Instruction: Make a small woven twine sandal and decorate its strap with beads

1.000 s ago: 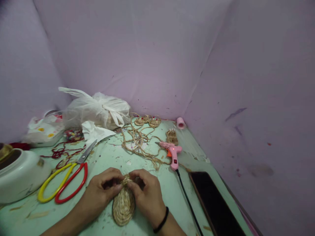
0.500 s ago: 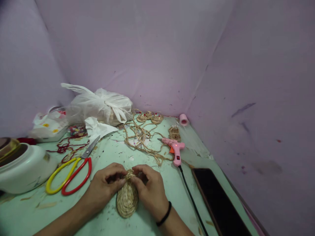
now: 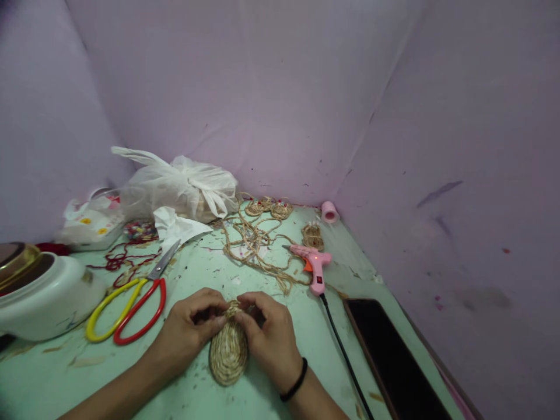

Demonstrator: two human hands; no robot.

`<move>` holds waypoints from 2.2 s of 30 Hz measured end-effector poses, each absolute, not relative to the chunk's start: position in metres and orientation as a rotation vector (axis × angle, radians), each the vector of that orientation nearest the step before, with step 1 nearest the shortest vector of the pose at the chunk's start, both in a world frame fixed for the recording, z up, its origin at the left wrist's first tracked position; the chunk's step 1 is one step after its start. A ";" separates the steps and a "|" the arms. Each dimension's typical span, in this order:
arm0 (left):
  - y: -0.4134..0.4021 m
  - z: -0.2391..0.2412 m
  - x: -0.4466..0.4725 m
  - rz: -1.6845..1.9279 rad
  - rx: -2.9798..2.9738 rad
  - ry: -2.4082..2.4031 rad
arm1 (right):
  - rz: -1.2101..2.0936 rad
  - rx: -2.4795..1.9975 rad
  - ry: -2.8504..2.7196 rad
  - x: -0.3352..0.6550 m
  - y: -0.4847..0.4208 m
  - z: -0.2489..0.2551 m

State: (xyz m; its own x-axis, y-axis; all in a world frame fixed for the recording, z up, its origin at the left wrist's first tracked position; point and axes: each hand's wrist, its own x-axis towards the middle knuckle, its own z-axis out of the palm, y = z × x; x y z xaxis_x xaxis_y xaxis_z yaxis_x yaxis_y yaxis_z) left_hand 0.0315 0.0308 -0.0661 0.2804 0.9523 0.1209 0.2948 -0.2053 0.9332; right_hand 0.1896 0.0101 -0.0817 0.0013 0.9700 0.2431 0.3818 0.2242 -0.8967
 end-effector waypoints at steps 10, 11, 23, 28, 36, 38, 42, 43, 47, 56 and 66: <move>0.029 -0.065 0.030 0.917 1.704 1.166 | 0.798 -1.330 -1.554 0.190 0.008 -0.075; 0.029 -0.065 0.029 0.900 1.701 1.170 | 0.795 -1.332 -1.545 0.192 0.008 -0.072; 0.014 -0.041 0.021 0.407 1.885 1.682 | 0.843 -1.712 -1.700 0.217 0.000 -0.057; 0.007 -0.038 0.025 0.261 1.954 1.773 | 0.876 -1.708 -1.694 0.201 -0.009 -0.058; 0.008 -0.049 0.027 0.562 1.786 1.556 | 1.229 -1.387 -1.240 0.198 -0.002 -0.063; 0.007 -0.047 0.025 0.531 1.820 1.467 | 1.217 -1.333 -1.221 0.200 0.001 -0.059; 0.011 -0.033 0.011 0.396 1.913 1.391 | 1.178 -1.320 -1.310 0.207 0.003 -0.054; 0.013 -0.029 0.007 0.442 1.905 1.418 | 1.196 -1.317 -1.341 0.209 0.004 -0.054; 0.020 -0.022 0.000 0.620 1.763 1.280 | 1.287 -1.266 -1.483 0.211 0.004 -0.055; 0.011 -0.044 0.006 0.302 1.823 1.179 | 0.700 -1.458 -1.742 0.207 -0.008 -0.043; 0.008 -0.033 0.000 0.133 1.890 1.265 | 0.816 -1.465 -2.077 0.181 -0.034 -0.039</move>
